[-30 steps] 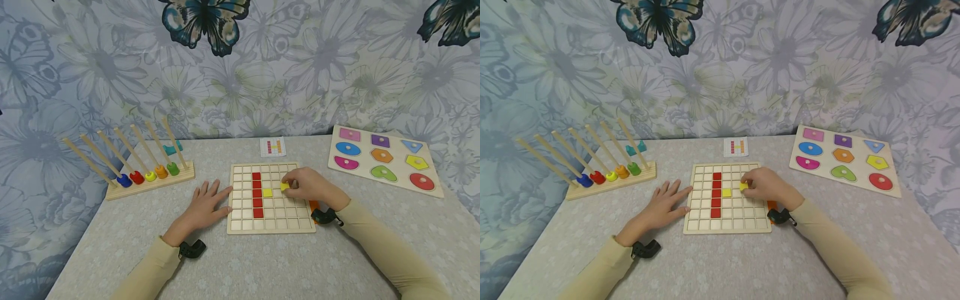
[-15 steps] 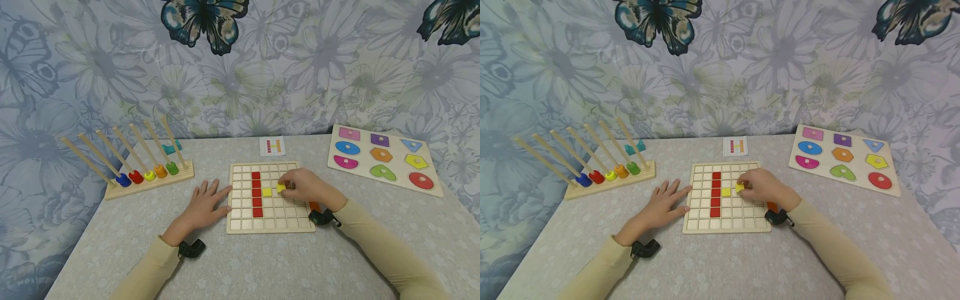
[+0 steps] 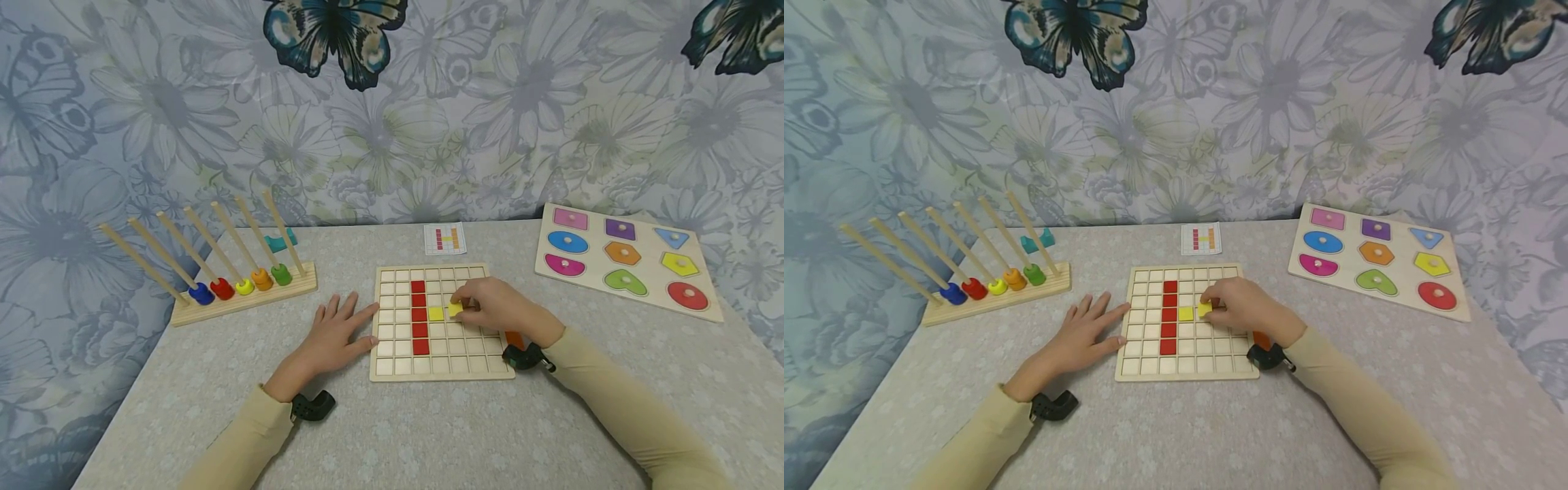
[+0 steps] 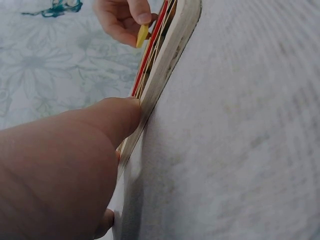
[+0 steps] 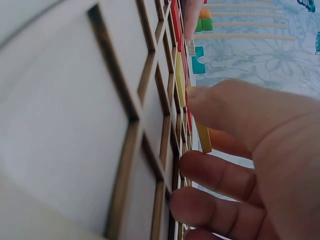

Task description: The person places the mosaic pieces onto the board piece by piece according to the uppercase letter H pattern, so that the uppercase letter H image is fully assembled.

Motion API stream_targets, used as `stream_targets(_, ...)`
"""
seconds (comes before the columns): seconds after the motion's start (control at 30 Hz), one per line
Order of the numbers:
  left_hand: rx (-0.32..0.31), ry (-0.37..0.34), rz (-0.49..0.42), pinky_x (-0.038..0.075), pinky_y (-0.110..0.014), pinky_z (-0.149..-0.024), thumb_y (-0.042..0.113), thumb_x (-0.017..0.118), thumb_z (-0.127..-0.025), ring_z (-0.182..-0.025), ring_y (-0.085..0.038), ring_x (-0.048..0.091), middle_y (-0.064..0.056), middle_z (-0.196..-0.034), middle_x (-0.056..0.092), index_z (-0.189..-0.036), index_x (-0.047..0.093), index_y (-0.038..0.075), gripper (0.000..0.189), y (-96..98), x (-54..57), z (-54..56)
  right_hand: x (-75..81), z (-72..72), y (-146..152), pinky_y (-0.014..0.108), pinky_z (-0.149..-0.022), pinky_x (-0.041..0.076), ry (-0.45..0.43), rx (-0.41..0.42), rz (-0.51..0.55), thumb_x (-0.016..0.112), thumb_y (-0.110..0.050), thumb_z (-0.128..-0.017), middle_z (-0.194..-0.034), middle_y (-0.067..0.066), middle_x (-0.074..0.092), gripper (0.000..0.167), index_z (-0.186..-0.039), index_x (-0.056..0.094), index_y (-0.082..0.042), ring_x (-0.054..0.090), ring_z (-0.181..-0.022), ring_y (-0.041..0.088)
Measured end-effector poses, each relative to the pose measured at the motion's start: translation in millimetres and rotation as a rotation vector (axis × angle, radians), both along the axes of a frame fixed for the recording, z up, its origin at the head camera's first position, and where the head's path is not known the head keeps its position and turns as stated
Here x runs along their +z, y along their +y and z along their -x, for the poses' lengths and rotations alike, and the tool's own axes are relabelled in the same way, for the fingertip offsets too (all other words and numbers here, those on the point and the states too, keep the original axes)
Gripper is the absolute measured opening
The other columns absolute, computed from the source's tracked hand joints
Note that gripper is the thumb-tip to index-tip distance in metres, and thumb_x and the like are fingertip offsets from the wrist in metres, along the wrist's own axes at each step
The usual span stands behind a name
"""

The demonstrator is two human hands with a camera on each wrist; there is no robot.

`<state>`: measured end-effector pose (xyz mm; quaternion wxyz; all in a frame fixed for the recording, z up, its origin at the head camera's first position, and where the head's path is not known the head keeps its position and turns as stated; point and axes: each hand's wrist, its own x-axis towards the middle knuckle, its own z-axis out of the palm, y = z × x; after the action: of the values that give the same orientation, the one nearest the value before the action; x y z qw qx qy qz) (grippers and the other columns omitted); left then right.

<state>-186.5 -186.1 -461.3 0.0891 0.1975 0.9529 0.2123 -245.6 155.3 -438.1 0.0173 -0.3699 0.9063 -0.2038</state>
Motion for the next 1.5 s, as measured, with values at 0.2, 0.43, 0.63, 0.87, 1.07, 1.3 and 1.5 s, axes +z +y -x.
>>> stream_targets(0.2,0.004,0.000,0.000,0.005,-0.077,-0.118,0.041,0.059,-0.103,-0.154,-0.058,0.002,-0.028,-0.168,0.016,-0.159,0.039,0.020,0.063,-1.1,1.4,-0.1,-2.0,1.3,-2.5,0.027,-0.072,0.049,-0.004,0.011,-0.010,0.080,-0.022,-0.089,-0.088,-0.001,0.070,0.023,-0.107,0.078,-0.008,0.053,-0.073,0.008)
stream_targets(0.43,0.004,0.010,-0.001,0.005,-0.078,-0.117,0.041,0.059,-0.103,-0.153,-0.058,0.003,-0.028,-0.168,0.016,-0.159,0.040,0.020,0.063,-1.8,1.3,0.5,-3.2,2.4,-4.5,0.025,-0.071,0.047,-0.022,-0.011,-0.017,0.081,-0.022,-0.088,-0.087,-0.002,0.068,0.024,-0.107,0.079,-0.009,0.052,-0.074,0.009)
stream_targets(0.63,0.001,0.014,0.000,0.005,-0.078,-0.117,0.041,0.059,-0.103,-0.153,-0.058,0.003,-0.028,-0.168,0.016,-0.159,0.039,0.021,0.063,-2.1,-0.2,1.4,-6.0,3.1,-4.4,0.025,-0.068,0.044,-0.014,0.005,0.008,0.082,-0.023,-0.087,-0.082,-0.003,0.064,0.021,-0.103,0.079,-0.010,0.050,-0.072,0.009)
stream_targets(0.87,0.001,0.009,-0.007,0.004,-0.078,-0.118,0.041,0.058,-0.103,-0.154,-0.058,0.002,-0.028,-0.168,0.016,-0.159,0.039,0.021,0.063,-2.6,-1.9,1.3,-5.8,2.4,-5.9,0.024,-0.068,0.043,-0.013,0.010,0.021,0.083,-0.023,-0.086,-0.080,-0.003,0.062,0.020,-0.101,0.078,-0.011,0.049,-0.071,0.008)
stream_targets(1.07,0.003,0.007,-0.006,0.004,-0.077,-0.118,0.042,0.058,-0.103,-0.154,-0.058,0.002,-0.027,-0.168,0.016,-0.160,0.039,0.021,0.063,-2.3,-2.3,1.1,-6.5,2.4,-5.4,0.025,-0.069,0.043,-0.012,0.005,0.016,0.082,-0.021,-0.086,-0.081,-0.002,0.063,0.019,-0.102,0.078,-0.010,0.049,-0.071,0.008)
stream_targets(1.3,0.001,0.000,-0.008,0.004,-0.077,-0.118,0.042,0.058,-0.103,-0.154,-0.058,0.002,-0.028,-0.168,0.016,-0.160,0.039,0.021,0.063,-1.4,-1.3,0.9,-4.8,0.5,-3.8,0.025,-0.069,0.044,-0.034,-0.015,0.017,0.081,-0.021,-0.088,-0.082,-0.003,0.064,0.019,-0.104,0.079,-0.010,0.050,-0.072,0.009)
stream_targets(1.5,0.002,-0.003,-0.006,0.004,-0.077,-0.118,0.042,0.058,-0.103,-0.154,-0.058,0.002,-0.028,-0.168,0.016,-0.159,0.039,0.021,0.063,-0.7,-1.4,1.1,-4.0,-0.6,-2.9,0.024,-0.068,0.044,-0.042,-0.026,0.021,0.080,-0.020,-0.088,-0.083,-0.003,0.065,0.019,-0.104,0.079,-0.010,0.051,-0.072,0.010)
